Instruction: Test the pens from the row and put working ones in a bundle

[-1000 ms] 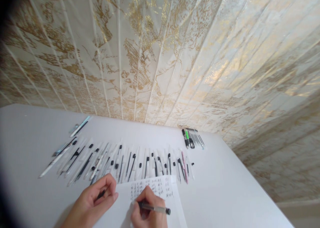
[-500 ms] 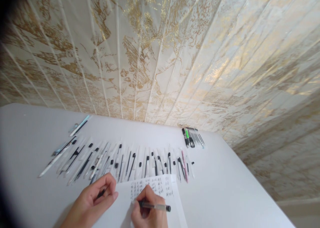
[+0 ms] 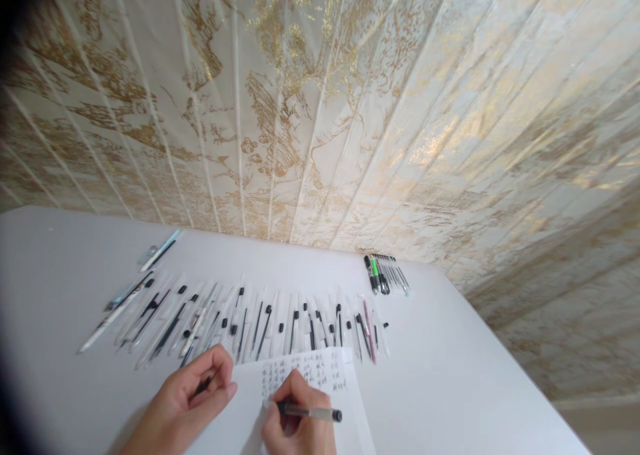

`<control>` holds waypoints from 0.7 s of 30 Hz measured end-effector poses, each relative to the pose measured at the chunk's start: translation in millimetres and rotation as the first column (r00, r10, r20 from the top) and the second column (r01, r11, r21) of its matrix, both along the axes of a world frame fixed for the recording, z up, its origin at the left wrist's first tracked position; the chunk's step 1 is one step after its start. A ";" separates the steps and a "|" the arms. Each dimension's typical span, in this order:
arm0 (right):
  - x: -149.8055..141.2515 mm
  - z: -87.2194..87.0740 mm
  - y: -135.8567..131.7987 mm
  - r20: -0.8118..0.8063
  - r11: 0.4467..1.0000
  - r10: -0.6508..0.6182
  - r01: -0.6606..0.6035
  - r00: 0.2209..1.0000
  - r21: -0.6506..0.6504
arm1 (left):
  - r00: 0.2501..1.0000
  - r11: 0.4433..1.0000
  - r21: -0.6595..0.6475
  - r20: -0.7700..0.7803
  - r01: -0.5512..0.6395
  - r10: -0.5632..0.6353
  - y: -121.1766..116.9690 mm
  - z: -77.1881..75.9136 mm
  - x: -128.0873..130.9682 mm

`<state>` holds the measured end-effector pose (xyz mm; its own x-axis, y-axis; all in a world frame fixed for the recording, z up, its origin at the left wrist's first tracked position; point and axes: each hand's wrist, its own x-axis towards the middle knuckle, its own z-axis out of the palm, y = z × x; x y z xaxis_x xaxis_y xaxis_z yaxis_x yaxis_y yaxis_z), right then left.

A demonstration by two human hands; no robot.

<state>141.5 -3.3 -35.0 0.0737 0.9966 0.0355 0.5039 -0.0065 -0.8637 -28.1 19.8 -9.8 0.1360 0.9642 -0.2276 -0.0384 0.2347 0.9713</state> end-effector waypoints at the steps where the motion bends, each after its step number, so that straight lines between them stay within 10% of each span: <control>1: 0.0 0.4 0.0 -0.004 1.000 -0.003 0.003 1.000 0.001 | 1.000 1.000 -0.004 0.005 0.001 -0.001 0.0 -0.1 0.0; 21: 0.3 -5.4 -6.3 -0.303 0.974 -0.023 0.090 0.953 0.210 | 0.983 0.990 0.060 -0.142 0.126 -0.117 0.9 -6.5 0.6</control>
<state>141.9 -9.7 -40.4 0.1704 0.9606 0.2195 0.2288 0.1781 -0.9570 -27.5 20.8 -16.3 0.2249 0.9564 -0.1864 0.1217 0.1622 0.9792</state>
